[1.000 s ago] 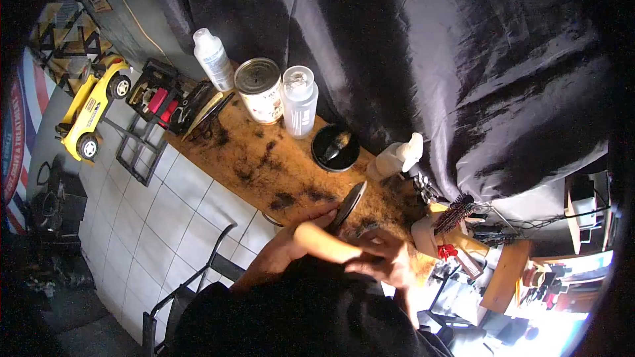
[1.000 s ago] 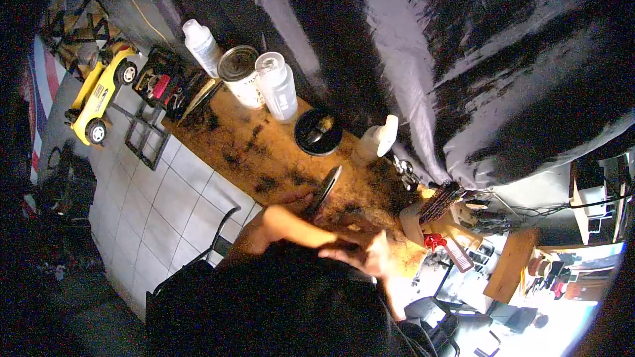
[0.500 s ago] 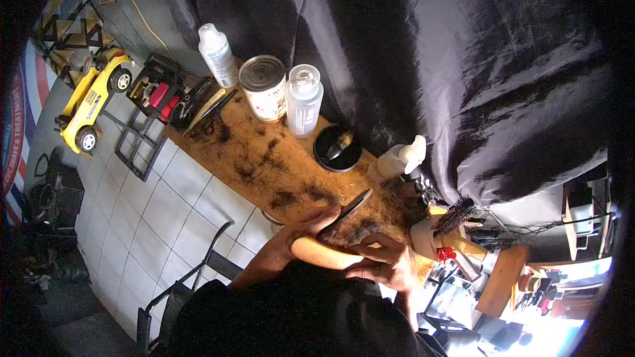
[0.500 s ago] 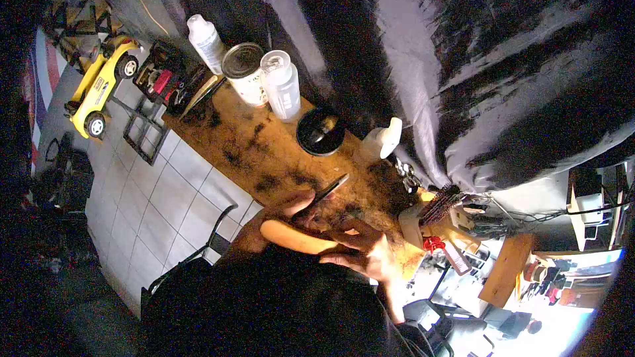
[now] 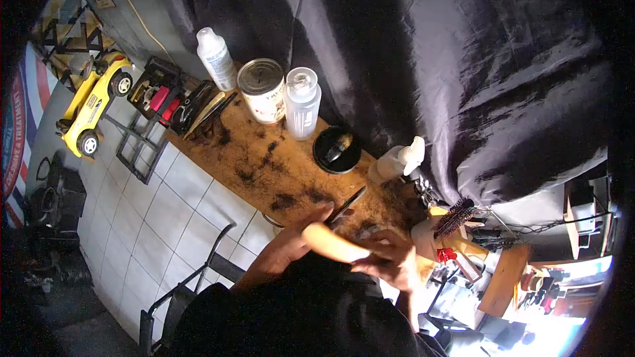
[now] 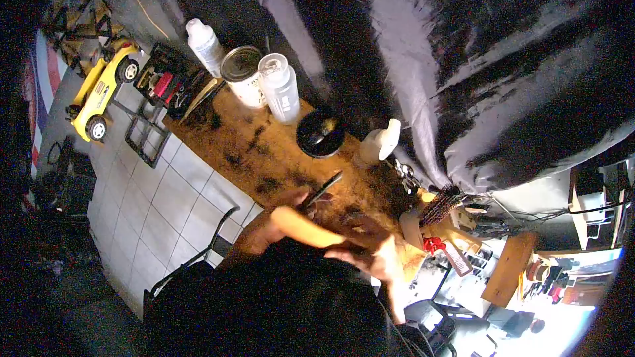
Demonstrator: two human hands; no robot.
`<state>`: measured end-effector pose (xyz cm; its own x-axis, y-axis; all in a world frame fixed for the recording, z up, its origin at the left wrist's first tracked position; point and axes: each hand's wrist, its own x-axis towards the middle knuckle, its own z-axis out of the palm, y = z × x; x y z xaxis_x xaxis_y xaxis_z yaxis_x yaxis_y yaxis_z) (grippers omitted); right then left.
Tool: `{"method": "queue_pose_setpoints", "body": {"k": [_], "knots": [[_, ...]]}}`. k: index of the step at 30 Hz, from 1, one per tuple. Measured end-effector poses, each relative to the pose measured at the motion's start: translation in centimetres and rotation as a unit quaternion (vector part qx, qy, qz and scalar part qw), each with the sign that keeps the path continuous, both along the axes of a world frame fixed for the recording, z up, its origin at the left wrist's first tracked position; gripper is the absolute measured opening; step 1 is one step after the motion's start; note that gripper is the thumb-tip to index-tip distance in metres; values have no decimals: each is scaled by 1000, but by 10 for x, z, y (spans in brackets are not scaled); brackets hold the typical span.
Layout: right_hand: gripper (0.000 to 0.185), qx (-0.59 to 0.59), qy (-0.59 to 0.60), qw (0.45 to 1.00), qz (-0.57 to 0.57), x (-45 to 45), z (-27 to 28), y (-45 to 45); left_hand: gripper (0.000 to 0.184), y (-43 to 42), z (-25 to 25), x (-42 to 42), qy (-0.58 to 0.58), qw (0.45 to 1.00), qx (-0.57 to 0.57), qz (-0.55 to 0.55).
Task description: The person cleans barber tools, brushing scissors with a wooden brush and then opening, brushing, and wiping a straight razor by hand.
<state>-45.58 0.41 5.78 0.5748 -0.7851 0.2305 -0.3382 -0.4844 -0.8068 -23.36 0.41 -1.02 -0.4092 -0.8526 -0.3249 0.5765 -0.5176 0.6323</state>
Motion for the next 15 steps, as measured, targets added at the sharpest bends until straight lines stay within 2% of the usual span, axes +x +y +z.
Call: {"method": "queue_pose_setpoints", "body": {"k": [2, 4, 5, 6, 8, 10, 12, 14, 15], "knots": [[43, 26, 24, 999, 19, 7, 7, 2, 31, -2, 24, -13, -41, 991, 114, 65], [37, 10, 25, 998, -57, 10, 8, -1, 37, 11, 3, 3, 45, 998, 50, -1], [41, 62, -28, 989, -132, 11, -4, 1, 42, 12, 6, 8, 68, 996, 22, -48], [45, 61, -12, 984, -167, 5, -7, 1, 45, 10, 9, 9, 85, 992, 21, -85], [48, 9, 40, 959, -279, 4, -3, -1, 55, 8, 35, 6, 1, 997, 24, -76], [50, 25, 5, 946, -323, 4, 2, -5, 58, 7, 34, 7, 19, 996, 3, -83], [50, 30, 14, 958, -284, -1, 5, -3, 62, 8, 26, 8, 37, 995, -18, -86], [56, 102, -28, 976, -188, 1, 16, 0, 63, 10, 8, 4, 30, 997, 58, -51], [51, 70, -20, 992, -105, 1, 13, -2, 59, 9, 29, -3, 12, 997, 82, 3]]}}
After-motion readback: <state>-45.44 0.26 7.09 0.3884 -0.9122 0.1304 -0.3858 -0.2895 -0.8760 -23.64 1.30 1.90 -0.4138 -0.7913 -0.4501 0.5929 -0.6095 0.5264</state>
